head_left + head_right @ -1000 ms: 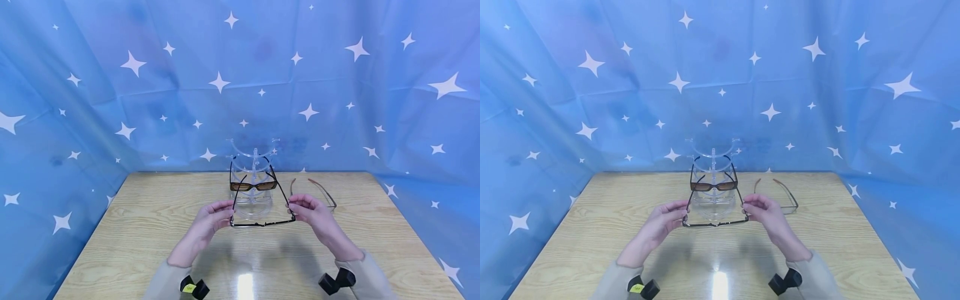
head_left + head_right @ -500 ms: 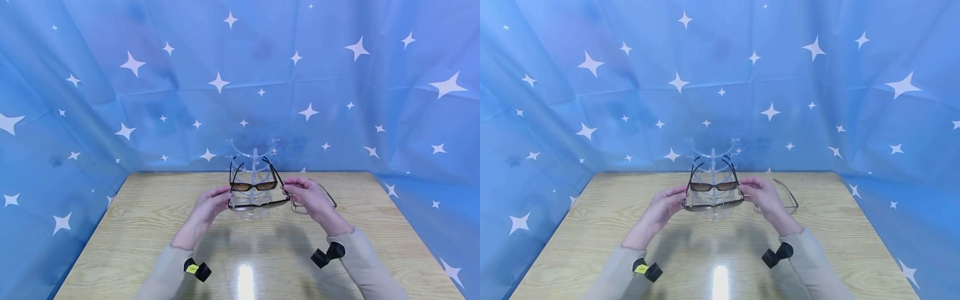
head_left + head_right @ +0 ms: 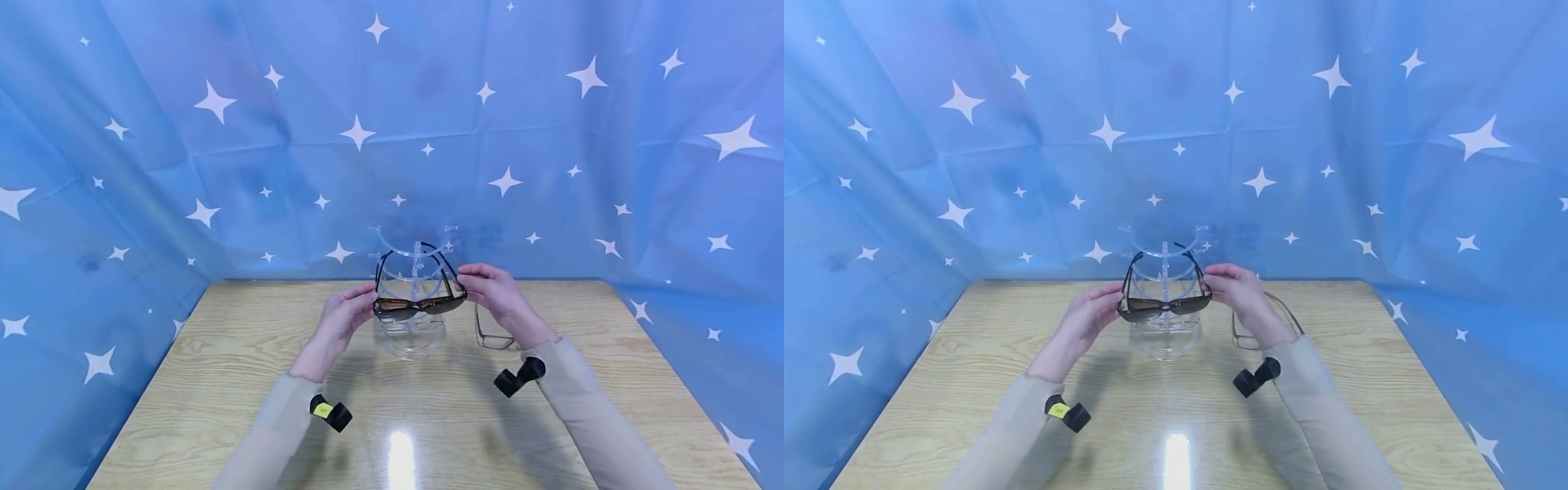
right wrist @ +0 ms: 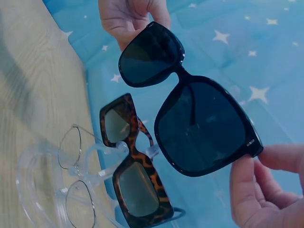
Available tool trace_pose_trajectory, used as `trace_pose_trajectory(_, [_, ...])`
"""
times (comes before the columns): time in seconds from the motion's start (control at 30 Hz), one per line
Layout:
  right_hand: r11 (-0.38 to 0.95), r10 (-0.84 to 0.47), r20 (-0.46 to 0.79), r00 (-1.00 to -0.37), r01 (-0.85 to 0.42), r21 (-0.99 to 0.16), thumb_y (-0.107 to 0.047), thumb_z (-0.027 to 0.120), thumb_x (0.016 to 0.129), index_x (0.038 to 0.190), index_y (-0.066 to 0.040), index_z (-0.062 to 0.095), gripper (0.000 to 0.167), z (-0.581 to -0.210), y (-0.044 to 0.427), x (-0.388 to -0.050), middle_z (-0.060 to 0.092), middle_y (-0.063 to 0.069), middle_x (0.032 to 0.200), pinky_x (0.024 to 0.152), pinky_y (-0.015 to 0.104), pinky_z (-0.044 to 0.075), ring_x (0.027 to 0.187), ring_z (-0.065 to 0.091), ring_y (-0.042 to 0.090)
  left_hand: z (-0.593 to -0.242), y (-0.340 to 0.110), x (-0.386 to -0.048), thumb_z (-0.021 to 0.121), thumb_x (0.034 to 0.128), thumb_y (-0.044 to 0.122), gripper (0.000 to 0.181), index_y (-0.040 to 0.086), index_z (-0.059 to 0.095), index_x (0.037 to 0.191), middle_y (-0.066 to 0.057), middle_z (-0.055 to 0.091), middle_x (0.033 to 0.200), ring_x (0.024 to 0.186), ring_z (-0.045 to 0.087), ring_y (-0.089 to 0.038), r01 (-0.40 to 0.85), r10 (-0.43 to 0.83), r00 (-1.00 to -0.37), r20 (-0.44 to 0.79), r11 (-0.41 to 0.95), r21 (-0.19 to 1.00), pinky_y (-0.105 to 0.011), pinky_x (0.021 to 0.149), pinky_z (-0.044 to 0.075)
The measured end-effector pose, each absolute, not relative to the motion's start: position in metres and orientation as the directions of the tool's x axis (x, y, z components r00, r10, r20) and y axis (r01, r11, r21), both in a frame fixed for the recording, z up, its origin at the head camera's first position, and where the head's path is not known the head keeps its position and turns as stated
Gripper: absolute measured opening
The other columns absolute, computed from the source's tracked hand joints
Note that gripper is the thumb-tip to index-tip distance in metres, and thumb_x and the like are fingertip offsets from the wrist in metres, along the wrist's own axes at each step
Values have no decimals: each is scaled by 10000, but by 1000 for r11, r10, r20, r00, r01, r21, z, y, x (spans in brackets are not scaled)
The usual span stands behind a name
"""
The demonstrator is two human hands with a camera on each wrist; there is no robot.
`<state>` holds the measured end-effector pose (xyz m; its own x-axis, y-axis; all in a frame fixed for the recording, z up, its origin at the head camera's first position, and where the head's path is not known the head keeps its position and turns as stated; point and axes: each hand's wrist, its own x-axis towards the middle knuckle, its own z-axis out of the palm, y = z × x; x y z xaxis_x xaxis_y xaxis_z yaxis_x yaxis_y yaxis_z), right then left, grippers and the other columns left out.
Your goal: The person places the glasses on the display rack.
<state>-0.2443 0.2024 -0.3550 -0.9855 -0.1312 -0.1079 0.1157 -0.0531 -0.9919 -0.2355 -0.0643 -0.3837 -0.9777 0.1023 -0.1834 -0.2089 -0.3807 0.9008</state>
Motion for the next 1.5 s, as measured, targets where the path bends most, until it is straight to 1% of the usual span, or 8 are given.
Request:
trace_pose_trajectory(0.13, [-61, -117, -116, -986, 124, -990, -36, 570, 918, 1091, 6, 546, 180, -353, 201, -253, 643, -36, 850, 743, 201, 514, 802, 620, 78, -383, -63, -244, 596, 851, -48, 340, -110, 553, 1182, -3, 649, 813, 653, 582, -66, -189, 81, -982, -171, -390, 901, -161, 633, 519])
trace_pose_trajectory(0.37, [-66, -90, -149, -985, 155, -986, -17, 567, 914, 1228, 110, 457, 356, -351, 198, -266, 639, 8, 859, 721, 187, 526, 768, 620, 81, -382, -61, -258, 614, 847, -44, 319, -100, 578, 1159, -39, 656, 835, 665, 597, -86, -179, 32, -983, -181, -404, 897, -166, 649, 528])
trace_pose_trajectory(0.57, [-56, -54, -158, -986, 161, -985, -27, 561, 917, 1232, 101, 461, 354, -348, 196, -275, 638, -20, 795, 678, 176, 525, 712, 606, 71, -377, -58, -267, 618, 857, -26, 313, -86, 586, 1163, -74, 655, 894, 689, 600, -91, -170, 2, -983, -184, -390, 905, -163, 656, 527])
trace_pose_trajectory(0.87, [-38, -28, -167, -985, 168, -985, -32, 573, 915, 1247, 112, 455, 381, -351, 196, -288, 637, -19, 786, 676, 184, 531, 694, 610, 74, -377, -53, -279, 647, 834, -26, 229, -51, 625, 1061, 3, 609, 734, 610, 563, -64, -170, -61, -976, -211, -401, 900, -159, 623, 520])
trace_pose_trajectory(1.07, [-75, -13, -192, -981, 192, -979, -3, 576, 903, 1283, 137, 424, 432, -354, 194, -295, 640, 2, 786, 641, 176, 533, 722, 631, 97, -381, -51, -282, 655, 832, -19, 198, -42, 630, 1027, 1, 607, 737, 609, 562, -63, -169, -95, -970, -224, -400, 901, -156, 617, 524])
trace_pose_trajectory(1.3, [-65, -10, -210, -978, 210, -975, -18, 581, 904, 1258, 107, 462, 394, -355, 193, -296, 638, -23, 765, 647, 177, 533, 713, 621, 91, -382, -49, -285, 644, 838, -24, 269, -93, 593, 1093, -3, 609, 731, 605, 558, -58, -163, -112, -967, -227, -408, 898, -142, 600, 515])
trace_pose_trajectory(1.37, [-57, -9, -214, -977, 214, -975, -25, 580, 905, 1247, 93, 474, 377, -355, 193, -297, 640, -33, 756, 651, 177, 533, 725, 621, 96, -383, -49, -286, 645, 836, -26, 254, -88, 600, 1078, -1, 612, 722, 598, 560, -58, -163, -115, -967, -229, -414, 895, -140, 591, 513])
trace_pose_trajectory(1.5, [-60, -10, -218, -976, 219, -974, -26, 572, 909, 1266, 99, 455, 395, -356, 193, -298, 639, -33, 760, 649, 177, 533, 710, 618, 86, -385, -49, -288, 654, 830, -30, 136, -30, 633, 964, -7, 615, 714, 586, 562, -61, -163, -122, -965, -234, -425, 890, -144, 578, 513])
